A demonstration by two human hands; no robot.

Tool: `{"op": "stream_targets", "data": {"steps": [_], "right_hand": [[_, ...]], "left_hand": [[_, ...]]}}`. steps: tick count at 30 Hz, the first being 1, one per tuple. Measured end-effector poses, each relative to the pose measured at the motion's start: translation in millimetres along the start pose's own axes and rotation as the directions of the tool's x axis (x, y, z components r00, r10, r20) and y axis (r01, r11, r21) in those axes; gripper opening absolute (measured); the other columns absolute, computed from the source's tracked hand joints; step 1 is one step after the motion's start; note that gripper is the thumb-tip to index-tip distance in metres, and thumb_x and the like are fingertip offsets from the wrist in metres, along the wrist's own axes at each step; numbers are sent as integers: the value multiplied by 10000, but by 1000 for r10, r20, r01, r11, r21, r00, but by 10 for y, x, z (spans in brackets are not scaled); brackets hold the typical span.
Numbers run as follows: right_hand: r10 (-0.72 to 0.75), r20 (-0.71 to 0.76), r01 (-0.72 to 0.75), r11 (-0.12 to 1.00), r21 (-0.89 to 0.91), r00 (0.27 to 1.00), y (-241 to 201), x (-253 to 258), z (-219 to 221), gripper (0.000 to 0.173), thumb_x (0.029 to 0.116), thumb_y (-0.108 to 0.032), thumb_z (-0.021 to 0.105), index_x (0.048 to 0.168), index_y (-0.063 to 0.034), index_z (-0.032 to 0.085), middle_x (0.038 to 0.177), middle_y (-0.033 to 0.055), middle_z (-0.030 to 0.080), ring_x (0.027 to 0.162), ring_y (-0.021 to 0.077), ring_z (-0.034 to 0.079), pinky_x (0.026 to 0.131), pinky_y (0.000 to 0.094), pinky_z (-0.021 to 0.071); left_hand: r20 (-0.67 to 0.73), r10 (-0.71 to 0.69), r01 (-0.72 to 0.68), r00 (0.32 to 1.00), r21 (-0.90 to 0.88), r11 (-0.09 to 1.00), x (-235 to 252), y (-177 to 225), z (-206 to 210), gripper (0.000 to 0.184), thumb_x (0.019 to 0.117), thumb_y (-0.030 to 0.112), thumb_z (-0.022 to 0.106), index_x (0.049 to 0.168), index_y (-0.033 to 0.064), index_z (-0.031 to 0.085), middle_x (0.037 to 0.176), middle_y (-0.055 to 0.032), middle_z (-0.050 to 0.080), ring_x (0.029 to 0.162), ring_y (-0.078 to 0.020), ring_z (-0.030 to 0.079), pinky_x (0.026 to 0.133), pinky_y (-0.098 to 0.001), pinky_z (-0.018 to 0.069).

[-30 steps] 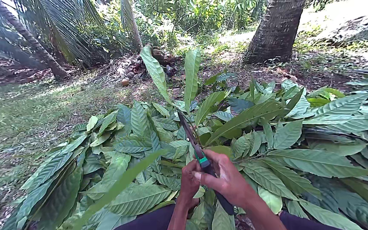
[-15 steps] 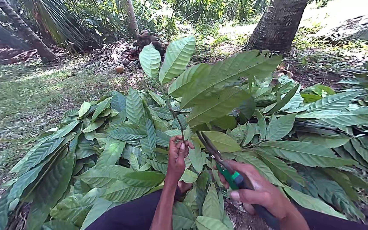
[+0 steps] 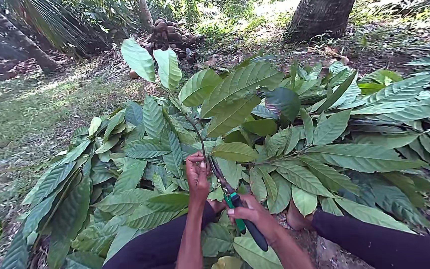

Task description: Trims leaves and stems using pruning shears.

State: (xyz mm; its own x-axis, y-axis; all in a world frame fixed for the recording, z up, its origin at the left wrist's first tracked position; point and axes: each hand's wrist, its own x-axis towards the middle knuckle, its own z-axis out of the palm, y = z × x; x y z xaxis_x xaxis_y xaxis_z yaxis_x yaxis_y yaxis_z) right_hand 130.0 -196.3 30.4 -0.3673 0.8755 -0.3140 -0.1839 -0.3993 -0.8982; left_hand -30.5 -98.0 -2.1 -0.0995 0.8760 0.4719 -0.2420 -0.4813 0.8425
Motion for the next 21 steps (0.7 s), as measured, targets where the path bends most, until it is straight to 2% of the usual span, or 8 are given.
{"op": "stream_targets", "data": {"steps": [5,10,13,16,18,21], "right_hand": [[28,49,-29,1000,6,998,-16,34,-32,255,851,-263,655,1031,-83,642,727,-51,633,643,64,631,650,235,553],[32,53,-35,998,55,998,-86,80,9,227,879,-236,618,1023,-62,638,724,-33,647,627,75,636,634,241,561],[3,2,-4,991,132,1000,-86,84,99,179,894,-202,600,973,-45,634,709,-6,647,601,94,637,612,250,567],[-38,-98,52,987,153,995,-26,88,209,123,892,-159,634,922,-40,650,649,-2,625,531,91,607,546,241,550],[-78,-150,96,989,112,986,28,101,259,145,878,-167,668,938,-35,655,661,0,635,525,86,605,533,238,548],[-141,-196,130,989,-68,970,84,130,274,337,829,-270,715,1068,-42,650,755,-29,656,621,55,616,604,229,531]], "left_hand": [[26,7,-7,1000,2,1000,1,-36,-59,158,991,55,429,1118,119,498,1033,72,573,640,35,466,538,-154,414],[16,9,-10,1000,63,998,-40,-77,-15,138,968,28,443,1097,45,491,1082,28,569,675,31,513,552,-150,448],[7,15,-15,1000,98,995,-41,-63,42,124,972,27,418,1078,19,483,1090,5,567,762,8,584,603,-161,512],[-9,24,-23,1000,90,996,-35,-53,68,130,975,28,411,1081,41,486,1105,9,572,807,0,602,629,-168,529],[-16,40,-38,999,78,996,-35,-46,81,123,979,35,418,1076,52,492,1108,12,580,821,-6,614,640,-172,538],[-10,56,-55,998,62,997,-39,-33,79,105,999,49,433,1080,73,496,1119,28,581,807,10,594,640,-161,521]]}}
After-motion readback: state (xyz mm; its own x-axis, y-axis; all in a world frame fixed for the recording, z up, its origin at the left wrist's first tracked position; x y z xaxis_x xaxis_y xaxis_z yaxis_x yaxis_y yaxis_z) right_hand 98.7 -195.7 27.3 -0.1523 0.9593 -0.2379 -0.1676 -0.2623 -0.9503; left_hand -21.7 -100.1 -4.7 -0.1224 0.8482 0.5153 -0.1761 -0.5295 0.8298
